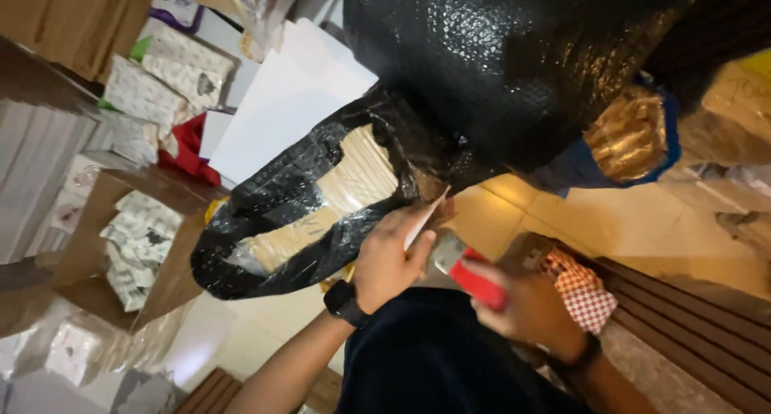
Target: Wrapping an object in black bubble wrap and securing it with tape using a dispenser.
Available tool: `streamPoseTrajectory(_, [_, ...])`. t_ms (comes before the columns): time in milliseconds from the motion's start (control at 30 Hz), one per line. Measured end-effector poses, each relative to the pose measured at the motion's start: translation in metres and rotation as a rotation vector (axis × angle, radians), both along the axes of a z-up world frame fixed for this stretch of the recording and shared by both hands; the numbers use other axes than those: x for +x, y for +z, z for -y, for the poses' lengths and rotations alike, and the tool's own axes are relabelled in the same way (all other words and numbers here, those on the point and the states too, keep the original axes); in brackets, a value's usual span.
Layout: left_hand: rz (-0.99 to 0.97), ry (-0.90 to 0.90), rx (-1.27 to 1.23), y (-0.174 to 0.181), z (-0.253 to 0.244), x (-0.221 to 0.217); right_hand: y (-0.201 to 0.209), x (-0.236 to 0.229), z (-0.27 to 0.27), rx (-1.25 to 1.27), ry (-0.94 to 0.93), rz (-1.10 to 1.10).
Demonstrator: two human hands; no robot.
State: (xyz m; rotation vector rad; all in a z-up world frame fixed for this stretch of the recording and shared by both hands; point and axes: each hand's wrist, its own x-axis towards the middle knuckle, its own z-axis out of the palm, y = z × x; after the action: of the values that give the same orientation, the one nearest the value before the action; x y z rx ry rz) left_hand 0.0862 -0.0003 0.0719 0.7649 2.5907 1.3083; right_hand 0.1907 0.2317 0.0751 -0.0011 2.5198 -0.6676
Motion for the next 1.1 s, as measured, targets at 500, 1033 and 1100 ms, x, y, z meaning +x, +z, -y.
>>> streamPoseTrajectory(500, [0.906, -0.028, 0.17, 0.03, 0.029, -0.026, 0.026, 0.041, 0.068, -0.219, -0.173, -0.615])
streamPoseTrajectory(1033, [0.476, 0.167, -0.247, -0.151, 0.093, -0.308, -0.036, 0.027, 0.02, -0.253, -0.219, -0.257])
streamPoseTrajectory(1100, [0.726, 0.294, -0.17, -0.19, 0.092, -0.288, -0.023, -0.007, 0.026, -0.218, -0.164, -0.272])
